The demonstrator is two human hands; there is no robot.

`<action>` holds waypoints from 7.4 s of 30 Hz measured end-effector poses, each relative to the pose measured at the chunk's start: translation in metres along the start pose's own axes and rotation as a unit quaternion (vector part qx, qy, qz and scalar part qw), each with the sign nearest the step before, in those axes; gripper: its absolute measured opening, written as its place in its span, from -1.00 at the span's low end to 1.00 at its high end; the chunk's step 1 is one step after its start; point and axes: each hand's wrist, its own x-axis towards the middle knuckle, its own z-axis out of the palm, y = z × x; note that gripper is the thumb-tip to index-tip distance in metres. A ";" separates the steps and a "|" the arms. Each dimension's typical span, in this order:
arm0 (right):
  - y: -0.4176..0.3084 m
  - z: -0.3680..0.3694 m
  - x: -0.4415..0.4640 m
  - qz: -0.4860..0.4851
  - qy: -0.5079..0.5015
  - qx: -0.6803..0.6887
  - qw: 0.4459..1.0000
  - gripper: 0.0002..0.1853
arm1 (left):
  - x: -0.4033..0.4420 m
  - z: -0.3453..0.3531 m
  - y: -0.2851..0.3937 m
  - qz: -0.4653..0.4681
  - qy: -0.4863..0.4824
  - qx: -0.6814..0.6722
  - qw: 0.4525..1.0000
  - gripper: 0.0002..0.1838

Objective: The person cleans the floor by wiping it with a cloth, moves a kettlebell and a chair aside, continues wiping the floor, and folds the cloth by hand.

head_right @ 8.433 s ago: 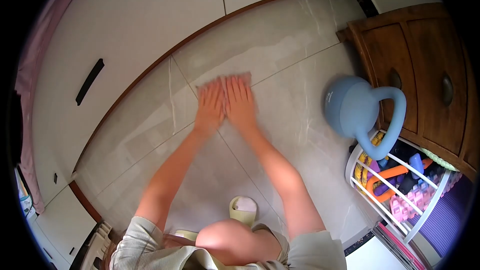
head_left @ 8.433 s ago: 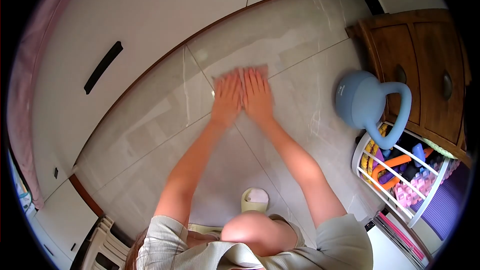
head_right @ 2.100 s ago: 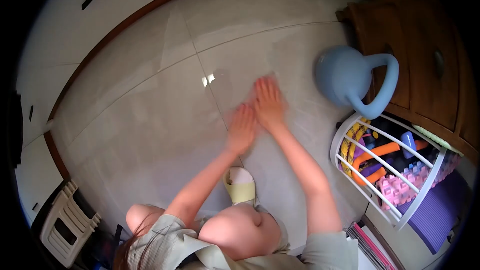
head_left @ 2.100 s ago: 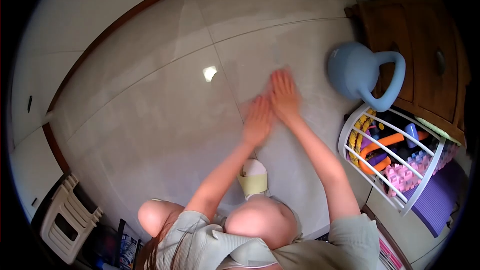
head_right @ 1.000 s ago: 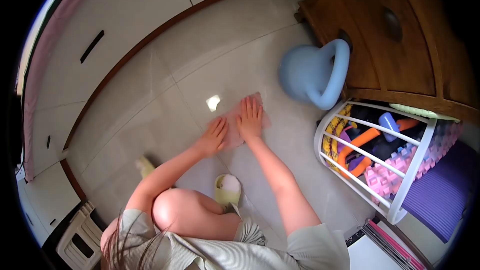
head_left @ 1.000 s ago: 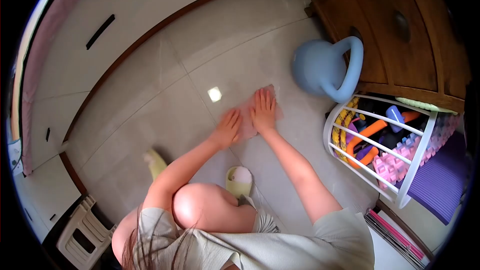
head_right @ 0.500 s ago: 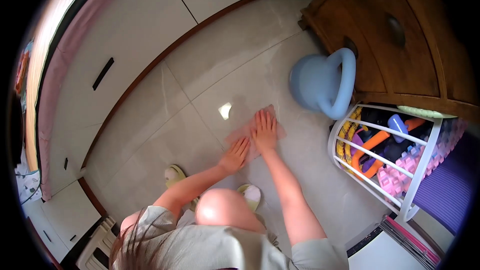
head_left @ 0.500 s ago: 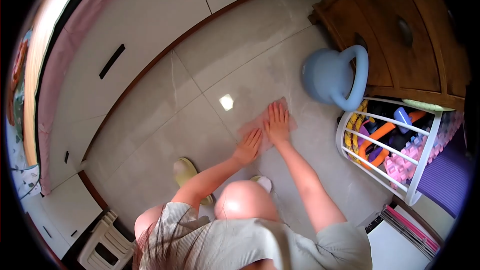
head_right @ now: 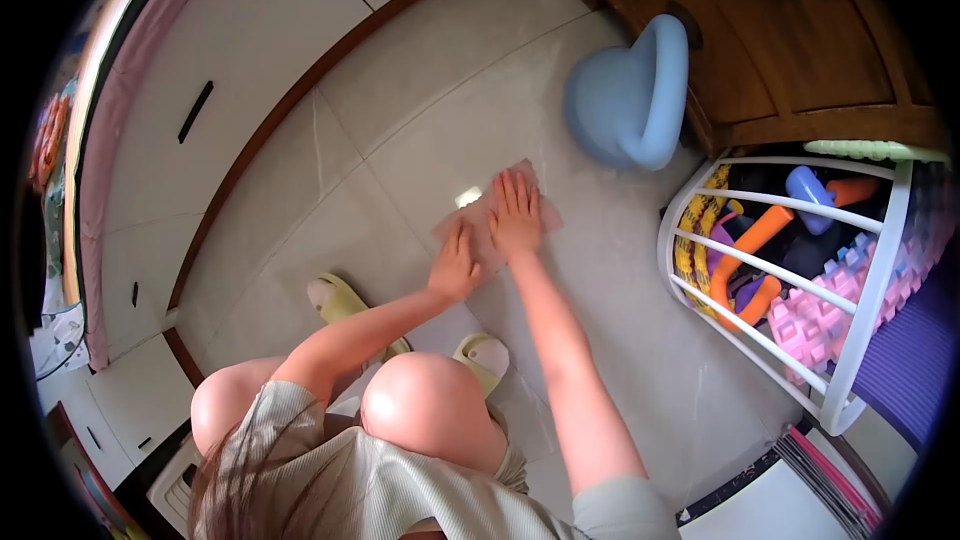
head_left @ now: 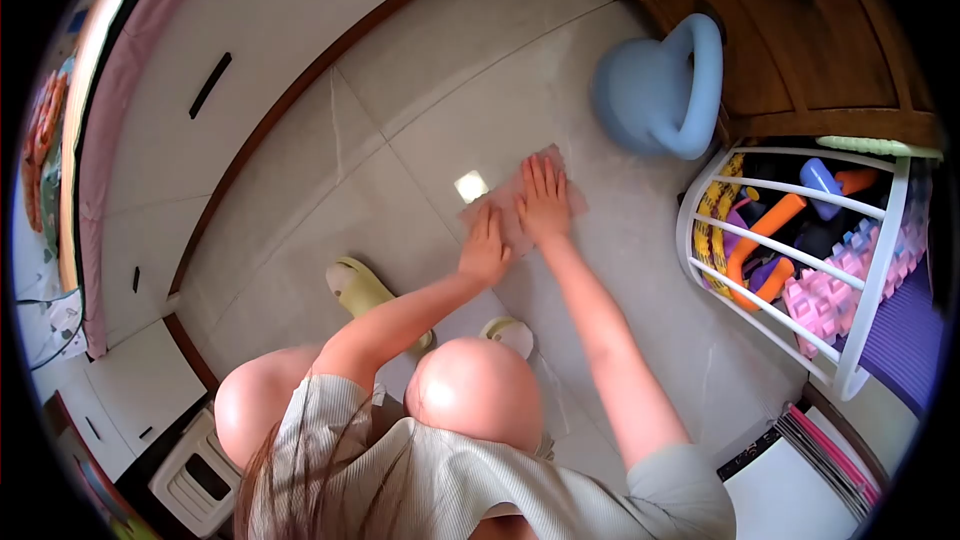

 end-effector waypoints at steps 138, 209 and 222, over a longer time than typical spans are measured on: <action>0.006 -0.003 -0.017 0.223 0.033 0.063 0.972 -0.40 | 0.121 0.002 -0.021 0.430 -0.113 0.282 0.850 -0.32; 0.049 -0.216 0.264 -0.004 0.202 0.147 0.968 -0.02 | 0.287 -0.224 0.002 -0.242 0.054 -0.891 0.380 -0.40; 0.038 -0.186 0.231 -0.038 0.381 0.349 0.855 -0.39 | 0.261 -0.190 0.000 -0.146 -0.047 -0.643 0.750 -0.51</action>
